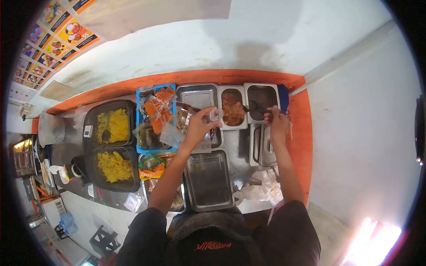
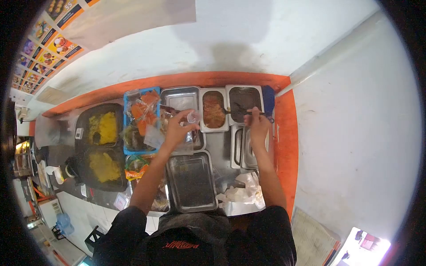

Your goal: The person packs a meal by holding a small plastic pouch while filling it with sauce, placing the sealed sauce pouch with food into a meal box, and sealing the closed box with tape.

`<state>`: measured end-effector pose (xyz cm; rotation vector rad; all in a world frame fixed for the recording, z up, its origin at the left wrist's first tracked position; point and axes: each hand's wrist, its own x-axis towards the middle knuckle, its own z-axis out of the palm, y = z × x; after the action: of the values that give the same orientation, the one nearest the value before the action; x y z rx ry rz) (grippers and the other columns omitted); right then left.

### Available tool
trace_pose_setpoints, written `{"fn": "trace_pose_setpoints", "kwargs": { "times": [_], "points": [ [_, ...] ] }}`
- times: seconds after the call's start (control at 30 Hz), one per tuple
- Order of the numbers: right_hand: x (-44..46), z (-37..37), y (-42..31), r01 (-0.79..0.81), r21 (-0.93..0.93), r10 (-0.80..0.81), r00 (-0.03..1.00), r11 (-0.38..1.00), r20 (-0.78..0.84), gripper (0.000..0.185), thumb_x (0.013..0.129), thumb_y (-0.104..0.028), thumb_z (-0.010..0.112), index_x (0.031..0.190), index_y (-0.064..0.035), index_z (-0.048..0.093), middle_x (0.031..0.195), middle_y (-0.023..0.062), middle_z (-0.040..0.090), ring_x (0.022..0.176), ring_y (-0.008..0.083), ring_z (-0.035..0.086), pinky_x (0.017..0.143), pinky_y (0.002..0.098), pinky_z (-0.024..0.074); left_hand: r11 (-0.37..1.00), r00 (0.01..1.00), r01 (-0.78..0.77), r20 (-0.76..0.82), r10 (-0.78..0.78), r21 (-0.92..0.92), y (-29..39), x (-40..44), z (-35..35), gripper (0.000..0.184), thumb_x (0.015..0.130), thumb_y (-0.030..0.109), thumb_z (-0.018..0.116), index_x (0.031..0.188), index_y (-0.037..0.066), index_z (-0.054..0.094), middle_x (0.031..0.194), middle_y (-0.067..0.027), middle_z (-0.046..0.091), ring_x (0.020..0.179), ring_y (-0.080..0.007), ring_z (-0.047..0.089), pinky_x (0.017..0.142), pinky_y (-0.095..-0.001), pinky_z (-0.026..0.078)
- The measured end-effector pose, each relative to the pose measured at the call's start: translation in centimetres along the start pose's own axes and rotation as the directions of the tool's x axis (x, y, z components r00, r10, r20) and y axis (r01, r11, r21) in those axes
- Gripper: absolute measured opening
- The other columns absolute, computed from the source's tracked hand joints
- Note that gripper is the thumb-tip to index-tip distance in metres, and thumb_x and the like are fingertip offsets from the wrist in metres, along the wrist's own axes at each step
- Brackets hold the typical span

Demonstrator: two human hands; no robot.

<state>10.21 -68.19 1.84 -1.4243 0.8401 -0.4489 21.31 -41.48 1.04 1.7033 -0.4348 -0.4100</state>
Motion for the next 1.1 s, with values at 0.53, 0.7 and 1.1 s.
{"fn": "trace_pose_setpoints", "kwargs": {
  "times": [0.53,0.7,1.1],
  "points": [
    [-2.1,1.3,2.5,0.409,-0.304,-0.219,0.835,0.86,0.505,0.025,0.098,-0.014,0.054,0.095,0.0057,0.068,0.078,0.0099,0.069,0.067,0.0147,0.064,0.064,0.0269,0.0512,0.998,0.997,0.012,-0.072,-0.016,-0.054,-2.2,-5.3,-3.1,0.055,0.068,0.013,0.086,0.117,0.0,0.065,0.106,-0.0091,0.071,0.094,-0.0147,0.065,0.084,-0.0297,0.051],
    [-1.7,0.5,2.6,0.187,-0.141,-0.109,0.894,0.972,0.434,0.032,0.101,-0.023,0.052,0.095,0.0039,0.067,0.074,0.008,0.067,0.065,0.0121,0.061,0.063,0.0264,0.0501,0.992,0.996,-0.027,-0.076,0.037,0.123,-1.8,-5.2,-2.0,0.056,0.067,0.014,0.087,0.117,0.0,0.065,0.108,-0.0103,0.07,0.095,-0.0174,0.066,0.084,-0.0304,0.051],
    [2.0,-0.3,0.8,-0.188,0.302,0.172,0.982,0.934,0.079,0.033,0.102,-0.032,0.051,0.095,-0.0014,0.063,0.071,0.0053,0.061,0.057,0.0108,0.053,0.053,0.0252,0.0439,0.993,1.0,0.0,-0.001,0.0,0.12,-0.6,-1.4,0.2,0.057,0.066,0.02,0.088,0.115,0.002,0.064,0.105,-0.0075,0.07,0.094,-0.0142,0.062,0.085,-0.0296,0.048]
  ]
}}
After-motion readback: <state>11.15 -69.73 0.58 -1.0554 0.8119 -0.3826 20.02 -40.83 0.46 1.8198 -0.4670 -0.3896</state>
